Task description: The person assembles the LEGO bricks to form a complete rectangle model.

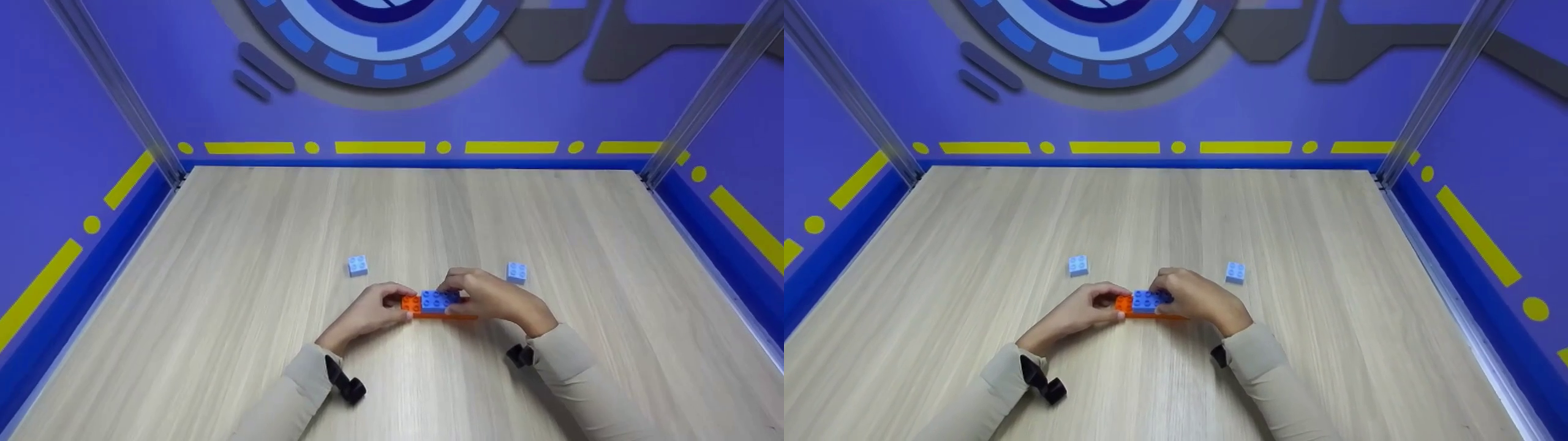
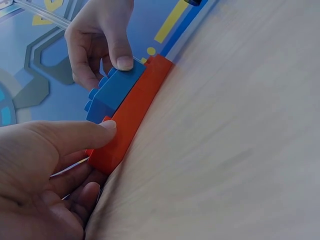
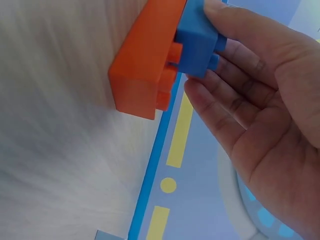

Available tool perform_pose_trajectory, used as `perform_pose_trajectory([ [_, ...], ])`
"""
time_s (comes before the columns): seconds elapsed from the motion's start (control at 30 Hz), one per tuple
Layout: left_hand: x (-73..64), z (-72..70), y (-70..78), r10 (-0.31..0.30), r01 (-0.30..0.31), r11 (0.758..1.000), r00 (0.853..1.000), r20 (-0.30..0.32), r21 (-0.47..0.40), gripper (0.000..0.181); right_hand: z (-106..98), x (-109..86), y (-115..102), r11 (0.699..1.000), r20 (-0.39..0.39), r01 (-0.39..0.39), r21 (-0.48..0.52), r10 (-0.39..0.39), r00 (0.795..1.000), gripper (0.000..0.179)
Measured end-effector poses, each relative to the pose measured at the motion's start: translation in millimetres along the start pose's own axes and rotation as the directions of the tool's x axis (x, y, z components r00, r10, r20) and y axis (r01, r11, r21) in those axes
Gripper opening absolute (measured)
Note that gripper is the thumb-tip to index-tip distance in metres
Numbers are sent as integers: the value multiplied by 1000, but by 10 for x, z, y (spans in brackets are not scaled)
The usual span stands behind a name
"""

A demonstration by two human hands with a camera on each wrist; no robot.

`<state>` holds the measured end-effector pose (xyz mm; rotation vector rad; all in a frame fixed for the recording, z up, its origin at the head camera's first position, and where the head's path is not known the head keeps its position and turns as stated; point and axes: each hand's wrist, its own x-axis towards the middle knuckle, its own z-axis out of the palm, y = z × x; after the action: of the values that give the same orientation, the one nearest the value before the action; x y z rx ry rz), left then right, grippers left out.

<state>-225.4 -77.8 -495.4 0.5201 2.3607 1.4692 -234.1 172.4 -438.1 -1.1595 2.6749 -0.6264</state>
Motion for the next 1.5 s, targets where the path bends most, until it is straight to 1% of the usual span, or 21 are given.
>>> perform_pose_trajectory([
  [0.2, -3, -24, 22, -3, 2, 1000, 1000, 10, 22, 39, 15, 9, 6, 1000, -16, -4, 17, 5, 1000, 27],
  [0.27, -6, -38, 37, 11, -12, 999, 1000, 24, 39, 39, 20, 6, 11, 1000, -20, -7, 27, 8, 1000, 27],
  [0.33, -9, -59, 52, 31, -33, 998, 999, 38, 57, 39, 23, 0, 14, 999, -21, -14, 33, 14, 1000, 27],
  [0.43, -18, -104, 70, 78, -82, 994, 995, 54, 78, 39, 27, -8, 17, 999, -16, -24, 36, 25, 1000, 28],
  [0.57, -46, -184, 89, 122, -127, 987, 991, 54, 98, 37, 36, -16, 19, 999, -14, -30, 43, 30, 999, 28],
  [0.7, -68, -272, 105, 150, -151, 978, 989, 14, 141, 35, 42, -23, 16, 998, -19, -37, 50, 38, 999, 28],
  [0.8, -72, -346, 115, 178, -168, 968, 983, -39, 187, 34, 48, -24, 12, 998, -21, -44, 49, 45, 999, 28],
  [0.9, -57, -422, 111, 231, -199, 947, 967, -105, 250, 33, 54, -28, 16, 998, -22, -50, 46, 51, 998, 29],
  [1.0, -35, -501, 90, 269, -204, 926, 946, -178, 318, 35, 58, -31, 22, 998, -26, -49, 44, 50, 998, 29],
  [1.07, -28, -556, 68, 262, -175, 921, 939, -223, 348, 36, 61, -31, 24, 998, -27, -46, 48, 48, 998, 29],
  [1.13, -22, -612, 53, 232, -125, 918, 939, -254, 376, 39, 64, -30, 25, 998, -29, -42, 50, 44, 999, 29],
  [1.2, -14, -668, 39, 189, -67, 915, 943, -275, 399, 42, 67, -28, 27, 998, -32, -38, 48, 40, 999, 29],
  [1.33, -5, -748, 24, 87, 49, 898, 954, -286, 436, 47, 75, -28, 34, 998, -34, -30, 47, 32, 999, 29],
  [1.4, -2, -767, 21, 50, 87, 888, 958, -283, 451, 48, 76, -28, 37, 998, -33, -28, 51, 30, 999, 29],
  [1.5, 7, -776, 20, 18, 118, 872, 962, -273, 475, 50, 74, -30, 40, 998, -35, -22, 54, 24, 999, 29],
])
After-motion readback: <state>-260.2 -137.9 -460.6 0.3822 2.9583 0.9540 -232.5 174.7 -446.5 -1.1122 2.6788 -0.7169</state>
